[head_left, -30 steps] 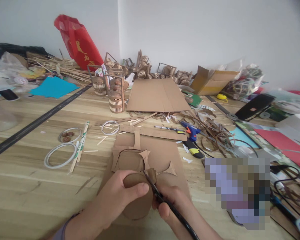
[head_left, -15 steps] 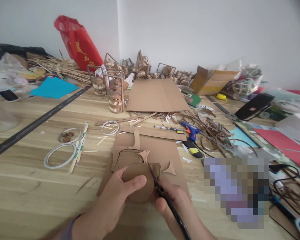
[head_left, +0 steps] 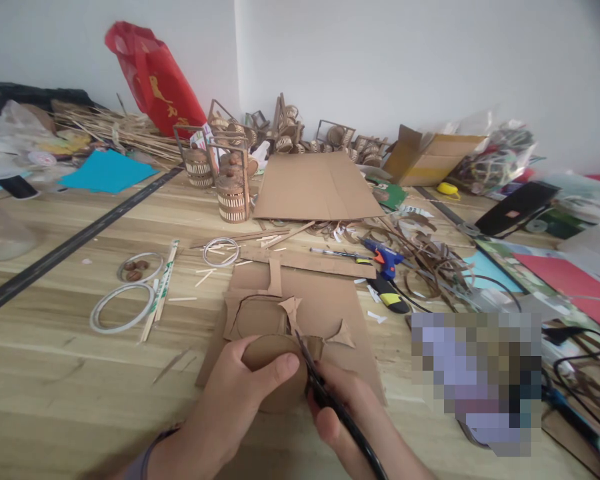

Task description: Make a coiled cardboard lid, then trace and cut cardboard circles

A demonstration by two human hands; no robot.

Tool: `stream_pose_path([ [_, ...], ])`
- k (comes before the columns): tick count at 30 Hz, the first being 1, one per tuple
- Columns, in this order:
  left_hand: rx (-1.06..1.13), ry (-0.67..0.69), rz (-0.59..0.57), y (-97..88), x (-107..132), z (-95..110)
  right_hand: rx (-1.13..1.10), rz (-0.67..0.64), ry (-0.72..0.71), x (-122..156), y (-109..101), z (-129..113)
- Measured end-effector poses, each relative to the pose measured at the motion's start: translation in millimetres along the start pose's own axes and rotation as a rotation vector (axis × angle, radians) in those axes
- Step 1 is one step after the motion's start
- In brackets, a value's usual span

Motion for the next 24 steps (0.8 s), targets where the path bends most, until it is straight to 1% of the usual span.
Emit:
stream_pose_path([
  [3, -0.003, 0.031, -0.069, 5.8, 1, 4, 0.044, 0.01, -0.014, 0, 0, 2],
  [4, -0.007, 0.032, -0.073, 6.1, 2, 4, 0.052, 0.016, -0.019, 0, 0, 2],
  [8, -0.009, 0.003, -0.03, 2.2, 2, 0, 0.042, 0.025, -0.01, -1, 0, 2],
  [15, 0.007, 0.002, -0.052, 4.2, 1, -2, -0.031, 0.012, -0.012, 0, -1, -9],
  [20, 0.009, -0.005, -0.059, 3.5, 1, -2, 0.032, 0.041, 0.025, 1, -2, 1],
  [24, 0.008, -0.026, -0.038, 1.7, 1, -5, 0.046, 0.049, 0.007, 2, -2, 5],
])
Point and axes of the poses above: each hand's wrist, its own x-axis away from the middle knuckle, its own y-axis out of the palm, z = x × y, the point moved 9 cm from there along -x, towards the middle knuckle, and after that the axes turned 3 degrees about y, right-handed, at the moved point
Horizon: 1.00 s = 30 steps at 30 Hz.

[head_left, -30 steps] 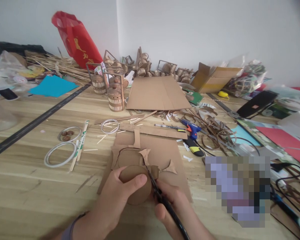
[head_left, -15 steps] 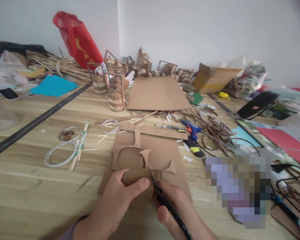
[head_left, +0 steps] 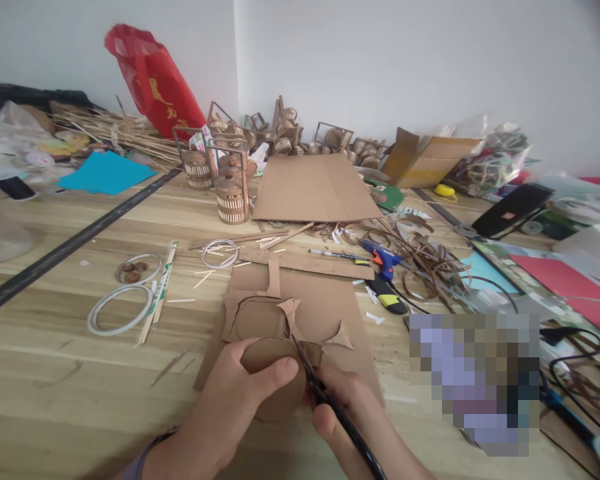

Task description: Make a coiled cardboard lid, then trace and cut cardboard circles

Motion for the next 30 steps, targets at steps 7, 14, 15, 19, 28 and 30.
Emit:
stream_pose_path([
  [7, 0.02, 0.045, -0.07, 3.3, 2, 9, 0.006, -0.009, 0.009, 1, 0, 1],
  [14, -0.006, 0.059, -0.116, 4.7, -1, 10, 0.015, -0.007, 0.009, 1, 1, 3],
  [15, -0.003, 0.056, -0.122, 5.2, -1, 11, 0.018, -0.009, 0.004, 1, 1, 2],
  [19, -0.019, 0.012, -0.104, 2.8, 0, 10, 0.01, -0.034, -0.006, 0, 1, -3],
  [28, -0.08, 0.01, -0.091, -2.3, -5, 11, 0.004, -0.045, 0.011, 1, 0, 1],
  [30, -0.099, 0.026, -0.093, -2.7, -5, 12, -0.006, -0.046, 0.019, 1, 0, 0],
])
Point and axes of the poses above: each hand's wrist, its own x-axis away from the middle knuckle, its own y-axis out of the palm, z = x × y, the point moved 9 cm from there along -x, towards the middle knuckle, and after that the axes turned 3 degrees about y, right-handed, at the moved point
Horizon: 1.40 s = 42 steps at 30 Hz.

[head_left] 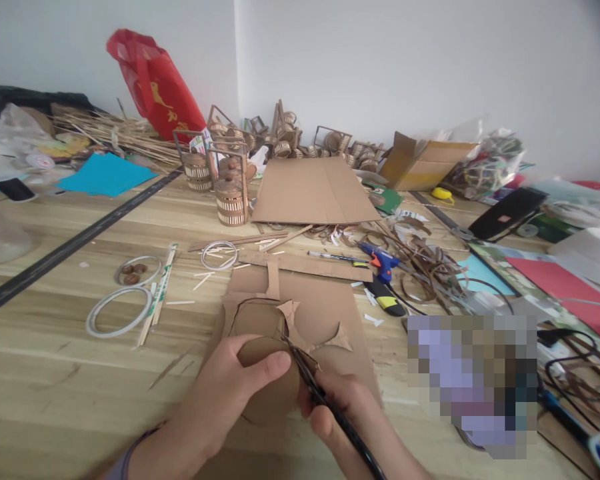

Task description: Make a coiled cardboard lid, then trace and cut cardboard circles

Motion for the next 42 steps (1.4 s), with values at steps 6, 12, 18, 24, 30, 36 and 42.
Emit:
stream_pose_path([
  [6, -0.026, 0.06, -0.038, 4.4, 0, 6, -0.087, -0.016, 0.028, -3, 1, 2],
  [12, -0.1, 0.065, -0.03, 5.8, 0, 1, -0.081, -0.058, -0.052, -5, 2, 7],
  [18, -0.087, 0.063, -0.033, 6.5, 3, 4, -0.042, -0.099, 0.023, -3, 4, -5],
  [24, -0.111, 0.087, -0.063, 8.9, 3, 7, 0.038, -0.054, 0.044, -2, 1, 1],
  [30, -0.153, 0.072, -0.047, 4.2, 3, 4, 0.03, -0.028, 0.077, -1, -1, 15],
  [36, -0.15, 0.086, -0.098, 6.7, 5, 9, 0.016, -0.039, 0.087, 0, 0, 20],
  [42, -0.135, 0.121, -0.18, 11.2, 5, 12, 0.013, -0.029, 0.057, 2, -2, 10],
])
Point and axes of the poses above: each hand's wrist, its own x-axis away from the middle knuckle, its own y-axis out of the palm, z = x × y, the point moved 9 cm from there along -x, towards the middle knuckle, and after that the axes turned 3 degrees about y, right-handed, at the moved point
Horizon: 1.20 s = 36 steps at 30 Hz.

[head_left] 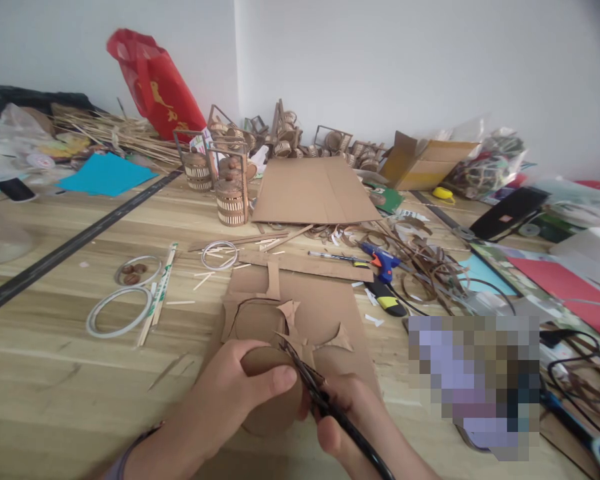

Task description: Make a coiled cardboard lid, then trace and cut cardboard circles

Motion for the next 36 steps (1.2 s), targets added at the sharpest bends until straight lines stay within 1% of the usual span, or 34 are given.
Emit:
stream_pose_path([
  [4, -0.039, -0.01, 0.0, -2.8, -0.8, -0.4, -0.008, -0.05, 0.036, -0.2, 3.4, -0.5],
  [10, -0.07, -0.003, -0.004, -4.5, -1.5, 0.7, -0.131, -0.122, 0.068, -0.8, 8.5, -0.3],
  [13, -0.07, 0.012, -0.02, -3.7, -1.3, 2.4, -0.12, -0.121, 0.062, -0.7, 8.2, 0.5],
  [16, -0.06, 0.02, -0.062, 0.3, -1.1, 4.5, -0.103, -0.114, 0.033, -0.8, 7.5, 0.8],
  [18, -0.061, 0.012, -0.042, -0.7, -1.3, 4.8, -0.082, -0.111, -0.014, -1.0, 7.0, -1.1],
  [20, -0.071, -0.003, 0.011, -4.5, -1.6, 4.2, -0.063, -0.118, -0.045, -1.1, 7.4, -2.6],
  [22, -0.087, -0.013, 0.043, -6.7, -1.9, 3.5, -0.052, -0.122, -0.041, -1.6, 7.3, -2.3],
  [28, -0.107, -0.035, 0.049, -6.9, -2.1, 1.5, -0.047, -0.142, 0.002, -3.7, 6.7, -0.8],
  [32, -0.116, -0.011, 0.02, -4.2, -1.7, 4.4, -0.03, -0.141, 0.009, -5.4, 6.2, 4.7],
  [36, -0.131, 0.004, 0.034, -5.8, -2.0, 4.7, -0.011, -0.117, -0.006, -4.3, 6.2, 6.5],
])
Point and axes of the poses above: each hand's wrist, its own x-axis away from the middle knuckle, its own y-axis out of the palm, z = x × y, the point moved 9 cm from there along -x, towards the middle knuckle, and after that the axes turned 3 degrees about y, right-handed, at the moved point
